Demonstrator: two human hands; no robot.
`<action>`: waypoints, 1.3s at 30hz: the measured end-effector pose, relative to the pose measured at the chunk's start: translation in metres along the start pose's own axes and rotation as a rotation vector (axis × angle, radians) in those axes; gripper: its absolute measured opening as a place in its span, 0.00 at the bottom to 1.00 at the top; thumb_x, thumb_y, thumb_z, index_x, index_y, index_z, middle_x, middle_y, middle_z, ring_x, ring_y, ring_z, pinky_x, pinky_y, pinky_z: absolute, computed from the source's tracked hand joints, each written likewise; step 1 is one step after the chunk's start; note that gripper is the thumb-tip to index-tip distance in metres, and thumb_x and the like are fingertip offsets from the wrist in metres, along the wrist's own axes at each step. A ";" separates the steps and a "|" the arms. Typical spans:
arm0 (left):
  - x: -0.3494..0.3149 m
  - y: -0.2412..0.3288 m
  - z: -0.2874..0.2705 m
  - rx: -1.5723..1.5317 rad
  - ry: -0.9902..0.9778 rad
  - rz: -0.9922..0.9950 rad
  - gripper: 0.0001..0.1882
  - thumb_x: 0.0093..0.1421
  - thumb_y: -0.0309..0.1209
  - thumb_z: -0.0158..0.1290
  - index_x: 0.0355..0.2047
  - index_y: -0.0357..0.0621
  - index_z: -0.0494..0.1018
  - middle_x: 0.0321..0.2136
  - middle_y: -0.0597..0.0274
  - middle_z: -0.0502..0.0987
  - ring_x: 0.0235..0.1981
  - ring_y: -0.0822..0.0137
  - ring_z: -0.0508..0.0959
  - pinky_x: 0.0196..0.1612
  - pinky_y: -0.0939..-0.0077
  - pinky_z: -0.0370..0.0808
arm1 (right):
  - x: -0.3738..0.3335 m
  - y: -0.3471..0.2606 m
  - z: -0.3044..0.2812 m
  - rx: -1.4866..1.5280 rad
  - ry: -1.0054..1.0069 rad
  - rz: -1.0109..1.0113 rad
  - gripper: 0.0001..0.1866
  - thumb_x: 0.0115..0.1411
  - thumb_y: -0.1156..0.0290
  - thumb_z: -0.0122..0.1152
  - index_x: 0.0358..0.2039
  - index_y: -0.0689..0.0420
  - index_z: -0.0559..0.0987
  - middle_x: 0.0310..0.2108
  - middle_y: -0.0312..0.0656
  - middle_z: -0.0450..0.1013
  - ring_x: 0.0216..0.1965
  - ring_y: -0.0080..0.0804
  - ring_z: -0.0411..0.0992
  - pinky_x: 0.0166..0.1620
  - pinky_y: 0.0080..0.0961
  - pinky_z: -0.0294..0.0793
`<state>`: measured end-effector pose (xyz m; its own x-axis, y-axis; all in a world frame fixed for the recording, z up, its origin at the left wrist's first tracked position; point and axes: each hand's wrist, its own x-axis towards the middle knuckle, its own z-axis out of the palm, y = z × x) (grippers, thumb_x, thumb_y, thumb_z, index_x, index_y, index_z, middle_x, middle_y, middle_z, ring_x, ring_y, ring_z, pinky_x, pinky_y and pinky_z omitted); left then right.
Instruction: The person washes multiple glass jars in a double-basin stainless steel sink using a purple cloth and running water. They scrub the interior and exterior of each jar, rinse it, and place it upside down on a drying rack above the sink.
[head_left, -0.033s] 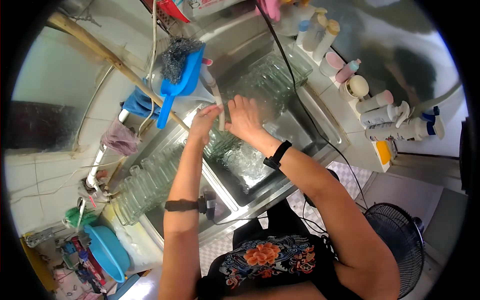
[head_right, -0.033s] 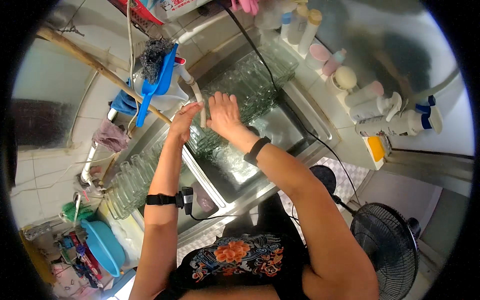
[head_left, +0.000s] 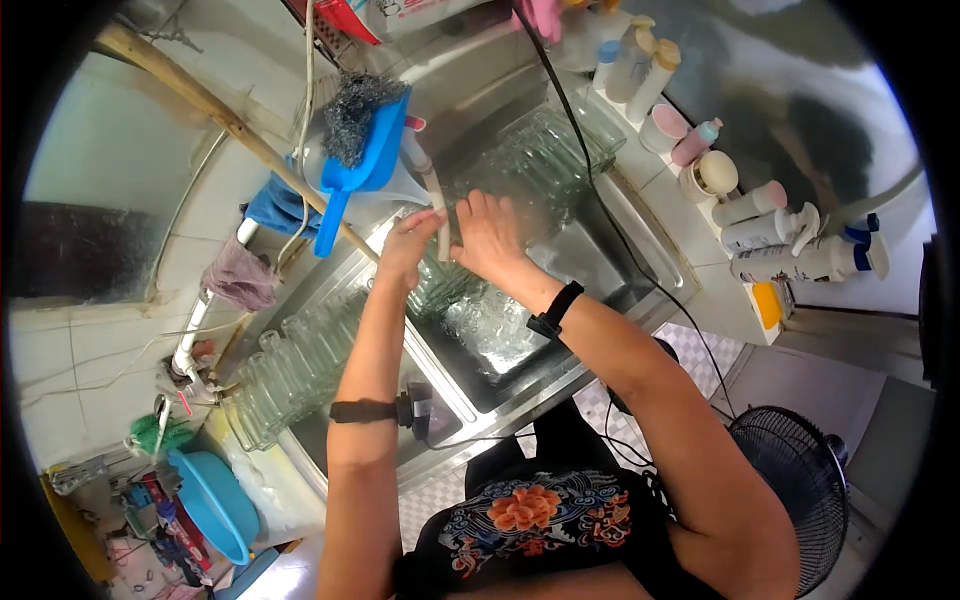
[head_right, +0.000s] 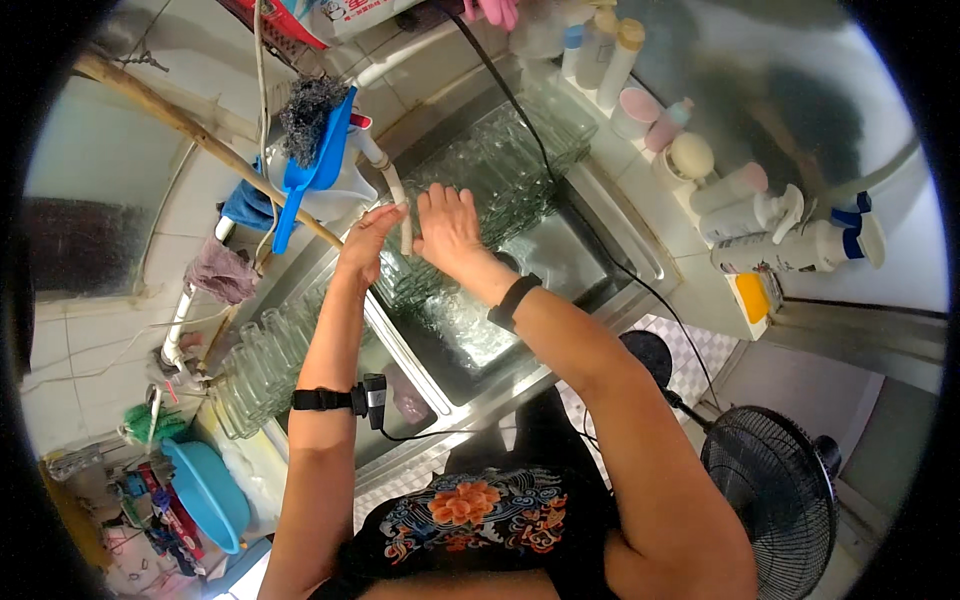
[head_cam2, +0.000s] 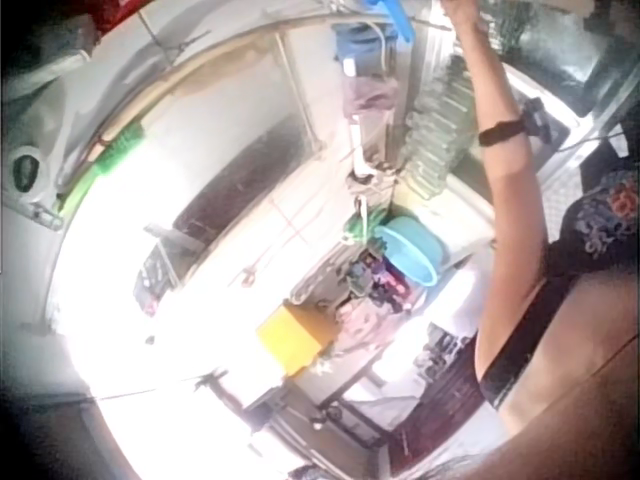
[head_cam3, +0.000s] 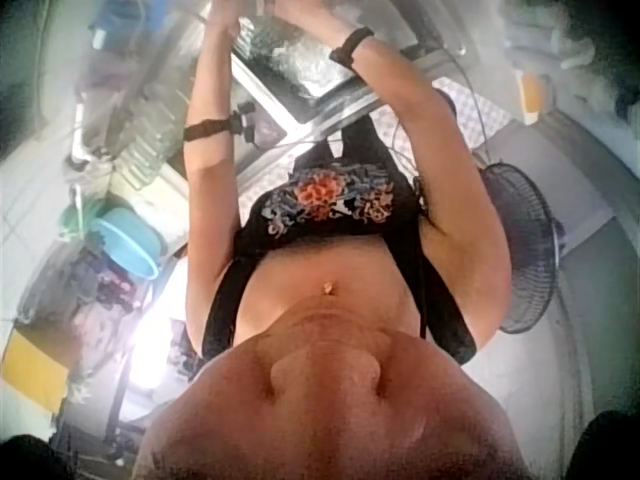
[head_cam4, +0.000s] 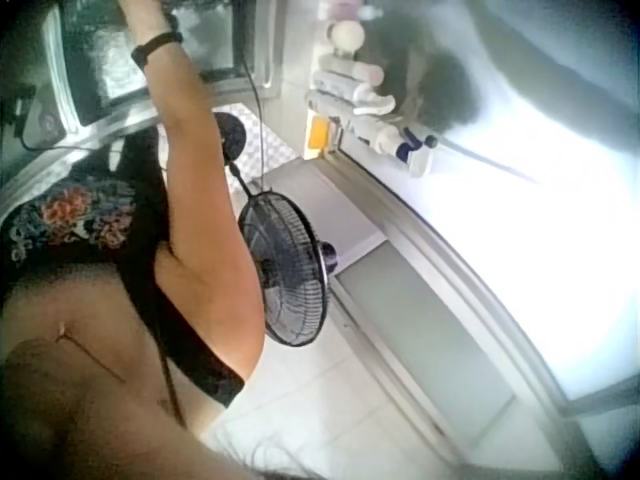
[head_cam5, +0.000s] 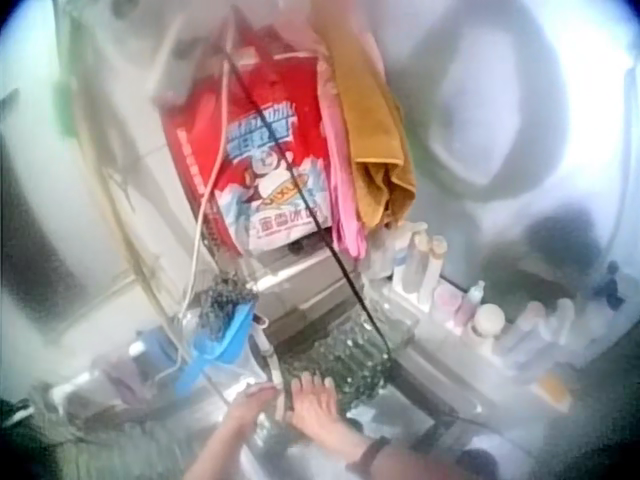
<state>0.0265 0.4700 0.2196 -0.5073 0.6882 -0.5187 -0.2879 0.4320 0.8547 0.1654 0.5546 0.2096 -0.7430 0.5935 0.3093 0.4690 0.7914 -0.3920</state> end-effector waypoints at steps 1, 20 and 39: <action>0.002 -0.001 -0.001 0.002 -0.023 0.007 0.19 0.55 0.39 0.60 0.45 0.48 0.75 0.48 0.64 0.75 0.60 0.66 0.60 0.64 0.63 0.44 | 0.000 0.000 -0.001 -0.001 -0.009 -0.002 0.28 0.33 0.56 0.74 0.33 0.55 0.72 0.34 0.39 0.66 0.38 0.36 0.67 0.42 0.34 0.61; 0.002 -0.067 0.019 0.634 0.517 0.157 0.27 0.58 0.43 0.55 0.59 0.63 0.67 0.67 0.40 0.36 0.65 0.41 0.54 0.61 0.62 0.60 | -0.014 0.004 0.003 0.038 0.102 0.038 0.33 0.40 0.59 0.69 0.47 0.63 0.73 0.36 0.41 0.67 0.40 0.36 0.66 0.43 0.35 0.61; -0.004 -0.063 0.017 0.561 0.499 0.175 0.29 0.55 0.37 0.60 0.58 0.65 0.68 0.67 0.40 0.41 0.66 0.38 0.45 0.65 0.52 0.50 | -0.025 0.001 0.018 0.023 0.053 0.069 0.36 0.51 0.59 0.64 0.58 0.61 0.65 0.55 0.47 0.64 0.62 0.46 0.54 0.60 0.51 0.50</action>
<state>0.0603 0.4497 0.1670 -0.8520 0.4871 -0.1921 0.2176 0.6631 0.7162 0.1758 0.5378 0.1862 -0.6829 0.6537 0.3261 0.5064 0.7453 -0.4337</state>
